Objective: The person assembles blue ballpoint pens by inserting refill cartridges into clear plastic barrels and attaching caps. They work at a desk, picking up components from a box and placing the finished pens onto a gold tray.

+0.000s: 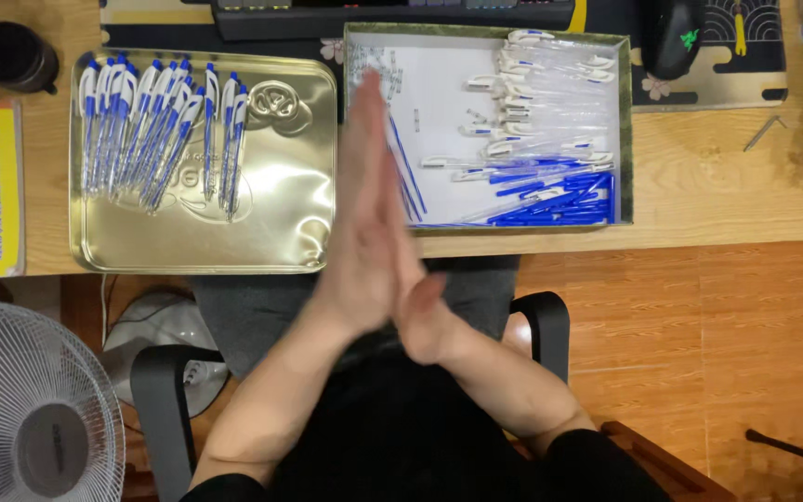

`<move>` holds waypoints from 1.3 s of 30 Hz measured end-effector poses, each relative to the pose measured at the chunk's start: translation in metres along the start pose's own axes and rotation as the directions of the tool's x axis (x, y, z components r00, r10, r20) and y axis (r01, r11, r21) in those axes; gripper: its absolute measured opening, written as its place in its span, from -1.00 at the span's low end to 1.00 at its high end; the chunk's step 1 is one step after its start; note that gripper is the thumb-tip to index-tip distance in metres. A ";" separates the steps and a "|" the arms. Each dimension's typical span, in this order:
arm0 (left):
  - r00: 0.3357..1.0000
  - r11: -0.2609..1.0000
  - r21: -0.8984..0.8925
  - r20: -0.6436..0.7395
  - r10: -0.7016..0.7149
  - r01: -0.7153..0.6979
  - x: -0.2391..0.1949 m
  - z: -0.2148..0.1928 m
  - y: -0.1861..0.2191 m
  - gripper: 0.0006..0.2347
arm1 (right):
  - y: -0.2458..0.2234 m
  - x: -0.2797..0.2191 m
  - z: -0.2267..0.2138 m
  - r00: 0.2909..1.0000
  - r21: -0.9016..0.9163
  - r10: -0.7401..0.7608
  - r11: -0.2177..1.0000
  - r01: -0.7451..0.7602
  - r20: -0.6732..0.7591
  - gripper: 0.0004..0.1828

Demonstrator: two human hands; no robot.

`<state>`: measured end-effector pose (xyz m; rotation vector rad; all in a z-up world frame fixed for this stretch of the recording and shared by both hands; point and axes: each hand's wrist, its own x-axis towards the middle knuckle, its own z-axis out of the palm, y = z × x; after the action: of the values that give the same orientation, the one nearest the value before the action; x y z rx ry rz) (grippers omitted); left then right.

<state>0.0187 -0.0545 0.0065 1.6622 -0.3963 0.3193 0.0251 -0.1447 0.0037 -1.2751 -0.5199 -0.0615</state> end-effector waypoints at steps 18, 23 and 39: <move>0.972 0.962 0.217 -0.204 -0.119 0.163 -0.002 -0.059 -0.013 -0.75 | 0.011 0.044 -0.154 0.980 -0.979 -0.070 -0.089 0.181 0.187 -0.85; 0.993 0.987 0.117 0.008 -0.116 0.114 0.008 -0.026 -0.022 -0.77 | -0.004 0.039 -0.074 0.954 -0.925 -0.064 0.234 0.300 0.294 -0.86; 0.974 0.990 0.056 -0.193 -0.120 0.133 -0.014 -0.052 -0.024 -0.91 | 0.026 0.058 -0.066 0.832 -0.911 0.374 0.211 0.353 0.409 -0.65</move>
<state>0.0180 0.0005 -0.0145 1.6986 -0.1379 0.3955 0.1067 -0.1840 -0.0091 -2.6887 -1.0952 0.0136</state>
